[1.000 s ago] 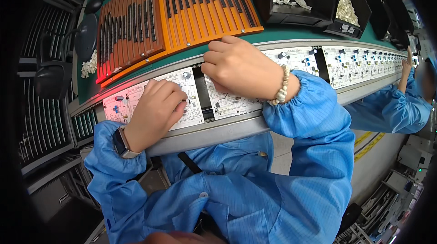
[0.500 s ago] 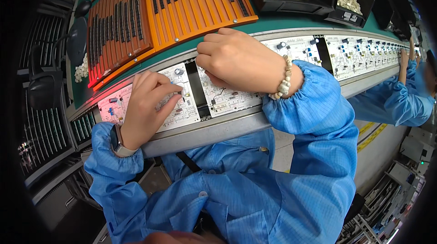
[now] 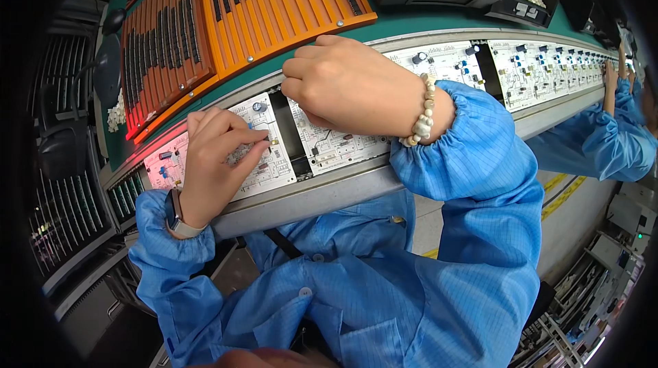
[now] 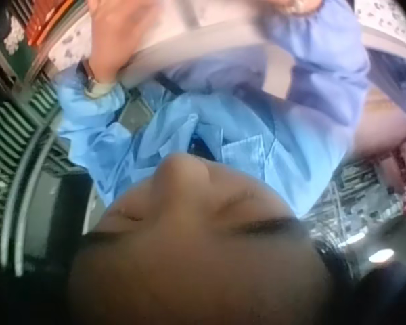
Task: Manually populating a printed circuit board with electronic components.
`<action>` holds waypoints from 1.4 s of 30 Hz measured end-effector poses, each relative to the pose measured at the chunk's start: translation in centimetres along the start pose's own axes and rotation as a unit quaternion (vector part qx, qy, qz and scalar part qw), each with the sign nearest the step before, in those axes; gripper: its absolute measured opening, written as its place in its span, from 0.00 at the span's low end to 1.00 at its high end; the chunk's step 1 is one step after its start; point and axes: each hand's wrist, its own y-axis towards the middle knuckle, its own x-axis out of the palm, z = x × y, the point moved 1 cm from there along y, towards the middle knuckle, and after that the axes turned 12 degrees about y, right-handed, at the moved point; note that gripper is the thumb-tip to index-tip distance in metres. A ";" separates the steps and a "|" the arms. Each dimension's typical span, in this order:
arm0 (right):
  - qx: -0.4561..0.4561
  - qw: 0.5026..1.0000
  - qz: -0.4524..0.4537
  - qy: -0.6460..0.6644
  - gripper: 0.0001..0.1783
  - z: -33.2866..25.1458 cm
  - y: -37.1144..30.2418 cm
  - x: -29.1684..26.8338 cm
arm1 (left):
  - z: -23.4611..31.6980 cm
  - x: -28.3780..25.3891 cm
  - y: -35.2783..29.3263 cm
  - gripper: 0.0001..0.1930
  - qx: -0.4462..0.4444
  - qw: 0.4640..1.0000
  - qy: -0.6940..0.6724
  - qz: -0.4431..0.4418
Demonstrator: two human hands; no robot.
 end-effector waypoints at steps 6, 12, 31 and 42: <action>0.002 1.000 0.003 0.001 0.11 0.1 0.0 0.1 | -0.1 0.3 0.0 0.06 0.002 1.000 -0.008 0.000; 0.007 1.000 0.006 0.003 0.11 -0.1 0.2 0.0 | 0.0 0.0 0.1 0.06 -0.008 1.000 -0.009 -0.014; 0.009 1.000 -0.001 -0.004 0.09 0.1 0.4 0.2 | 2.0 -0.8 1.9 0.04 0.070 0.982 0.157 -0.074; 0.021 1.000 0.009 0.009 0.09 0.2 0.1 0.0 | 1.6 0.1 0.9 0.05 0.003 0.998 0.061 -0.016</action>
